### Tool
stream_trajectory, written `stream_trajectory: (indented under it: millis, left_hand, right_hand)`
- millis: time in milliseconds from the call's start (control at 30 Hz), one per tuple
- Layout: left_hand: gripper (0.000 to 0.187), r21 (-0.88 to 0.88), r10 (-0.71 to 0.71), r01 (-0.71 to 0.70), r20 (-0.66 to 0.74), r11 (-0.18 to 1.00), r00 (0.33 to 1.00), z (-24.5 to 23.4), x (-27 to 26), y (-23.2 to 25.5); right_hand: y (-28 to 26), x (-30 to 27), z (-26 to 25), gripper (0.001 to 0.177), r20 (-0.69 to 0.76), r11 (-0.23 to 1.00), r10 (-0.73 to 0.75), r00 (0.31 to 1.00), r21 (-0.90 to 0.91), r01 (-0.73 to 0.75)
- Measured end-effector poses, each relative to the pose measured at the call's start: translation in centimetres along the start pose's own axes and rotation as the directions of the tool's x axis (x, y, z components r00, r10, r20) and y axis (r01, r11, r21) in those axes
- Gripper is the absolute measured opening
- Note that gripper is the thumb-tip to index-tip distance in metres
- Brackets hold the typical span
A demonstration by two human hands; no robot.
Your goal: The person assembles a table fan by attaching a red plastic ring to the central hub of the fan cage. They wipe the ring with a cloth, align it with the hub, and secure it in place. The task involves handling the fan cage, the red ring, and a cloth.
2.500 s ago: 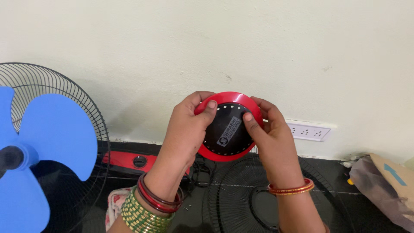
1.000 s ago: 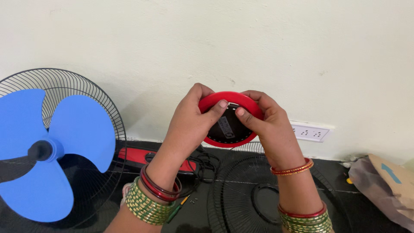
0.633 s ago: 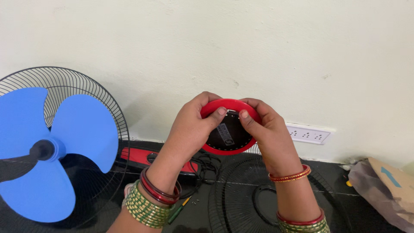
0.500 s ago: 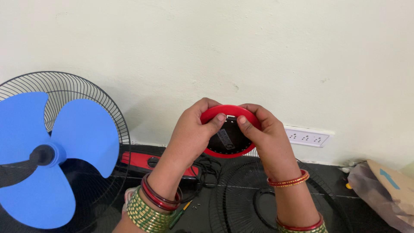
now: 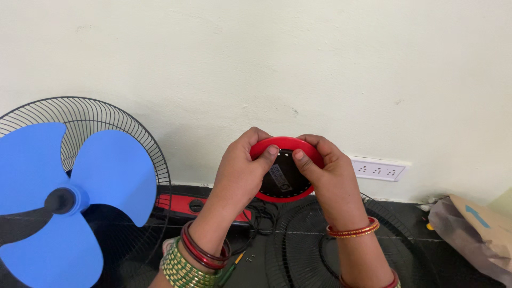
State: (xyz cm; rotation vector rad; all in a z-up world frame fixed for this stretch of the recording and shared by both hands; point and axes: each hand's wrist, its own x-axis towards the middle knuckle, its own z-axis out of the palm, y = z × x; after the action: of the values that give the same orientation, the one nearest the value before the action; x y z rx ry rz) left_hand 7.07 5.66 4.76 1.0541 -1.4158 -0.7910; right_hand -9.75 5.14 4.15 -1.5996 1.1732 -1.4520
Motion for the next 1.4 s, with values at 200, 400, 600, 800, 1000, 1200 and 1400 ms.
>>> stream_trajectory:
  millis: [200,400,600,800,1000,1200,1400]
  left_hand:
    - [0.018,0.057,0.014,-0.013,-0.004,0.998,1.0,-0.8,-0.6,0.1]
    - [0.019,-0.159,0.024,-0.029,-0.034,0.987,0.999,-1.6,-0.8,-0.9]
    - [0.024,-0.294,-0.114,0.092,-0.058,0.951,0.992,-2.7,-0.5,-1.0]
    - [0.034,0.099,0.139,-0.134,-0.046,0.986,0.989,-2.6,-0.9,-0.7]
    - [0.033,0.214,0.11,-0.124,0.073,0.969,0.991,-2.2,-1.6,0.2]
    - [0.022,0.133,0.108,-0.104,-0.026,0.986,0.994,-0.7,-1.2,1.0]
    - [0.019,0.052,0.076,-0.073,-0.053,0.996,0.996,1.3,-0.7,1.4]
  right_hand:
    - [-0.9,-1.2,1.3,0.03,-0.082,1.0,-0.004,0.997,-0.018,0.003]
    - [-1.7,-2.4,2.5,0.036,-0.173,0.998,-0.051,0.984,-0.05,0.043]
    - [-1.3,-3.1,2.5,0.042,-0.141,0.996,0.079,0.987,0.057,-0.071]
    - [-1.1,-3.7,2.7,0.036,-0.156,0.999,0.047,0.987,-0.018,-0.05]
    - [-1.7,-4.0,2.6,0.032,-0.139,0.985,-0.029,0.99,-0.173,0.004]
    - [-1.8,-3.2,0.8,0.039,-0.123,0.99,-0.127,0.984,-0.071,0.119]
    - [-0.9,-2.5,-1.3,0.037,-0.129,0.993,-0.09,0.988,-0.085,0.079]
